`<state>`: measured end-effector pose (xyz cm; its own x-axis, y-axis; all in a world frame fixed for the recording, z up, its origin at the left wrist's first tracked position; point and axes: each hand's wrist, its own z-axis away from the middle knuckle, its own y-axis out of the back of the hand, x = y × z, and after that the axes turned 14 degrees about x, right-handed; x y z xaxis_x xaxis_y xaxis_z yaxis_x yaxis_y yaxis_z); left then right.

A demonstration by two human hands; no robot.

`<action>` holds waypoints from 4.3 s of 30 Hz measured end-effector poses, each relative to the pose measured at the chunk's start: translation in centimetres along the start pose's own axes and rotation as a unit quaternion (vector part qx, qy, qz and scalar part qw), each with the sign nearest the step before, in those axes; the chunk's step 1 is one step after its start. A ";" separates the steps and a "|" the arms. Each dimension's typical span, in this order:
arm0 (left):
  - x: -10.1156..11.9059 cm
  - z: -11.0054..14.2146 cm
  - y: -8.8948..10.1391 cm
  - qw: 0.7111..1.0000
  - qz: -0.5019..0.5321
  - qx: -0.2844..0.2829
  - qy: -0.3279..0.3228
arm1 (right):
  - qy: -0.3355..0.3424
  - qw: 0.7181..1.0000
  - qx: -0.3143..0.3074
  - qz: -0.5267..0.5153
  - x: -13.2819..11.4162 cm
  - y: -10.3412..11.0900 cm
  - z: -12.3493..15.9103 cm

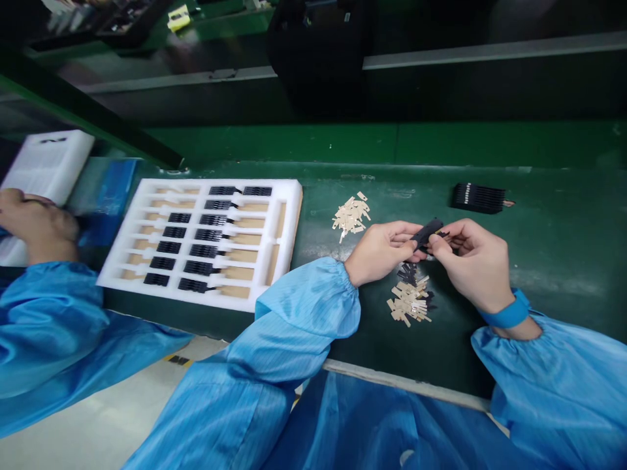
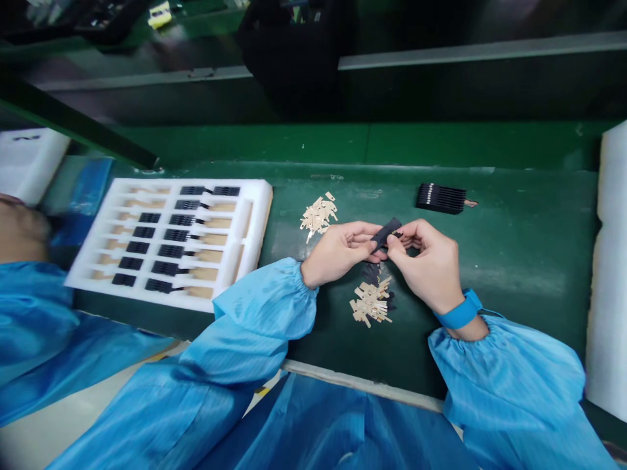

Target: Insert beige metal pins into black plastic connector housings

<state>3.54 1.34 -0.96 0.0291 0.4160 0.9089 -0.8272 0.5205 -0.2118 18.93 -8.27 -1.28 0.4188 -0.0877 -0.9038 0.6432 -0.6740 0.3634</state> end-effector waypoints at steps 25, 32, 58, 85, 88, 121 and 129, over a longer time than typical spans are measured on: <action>0.1 0.3 -0.5 1.000 0.005 0.022 -0.004 | 0.077 0.994 0.024 0.070 -1.0 -0.1 0.2; -0.7 0.4 -0.9 0.999 0.006 0.046 -0.023 | 0.194 0.968 0.036 0.157 -1.5 -0.2 0.8; -1.5 1.1 -0.7 0.978 -0.147 0.087 -0.121 | 0.145 0.983 0.064 0.091 -1.8 0.0 0.3; -1.4 1.0 -0.8 0.971 -0.153 0.101 -0.153 | 0.193 0.976 0.056 0.088 -1.6 0.1 0.5; -1.3 1.2 -0.8 0.969 -0.162 0.098 -0.158 | 0.226 0.968 0.058 0.091 -1.9 0.1 0.6; -1.7 1.8 -0.7 0.861 -0.313 0.151 -0.372 | 0.060 0.993 0.077 0.064 -2.2 -0.1 0.9; -1.3 1.7 -0.4 0.846 -0.340 0.131 -0.389 | 0.053 0.995 0.070 0.051 -1.6 0.0 0.7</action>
<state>2.82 -0.65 -1.41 0.2536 -0.5834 0.7716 -0.8672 0.2162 0.4485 17.82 -8.64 0.03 0.5469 -0.0875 -0.8326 0.5012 -0.7624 0.4093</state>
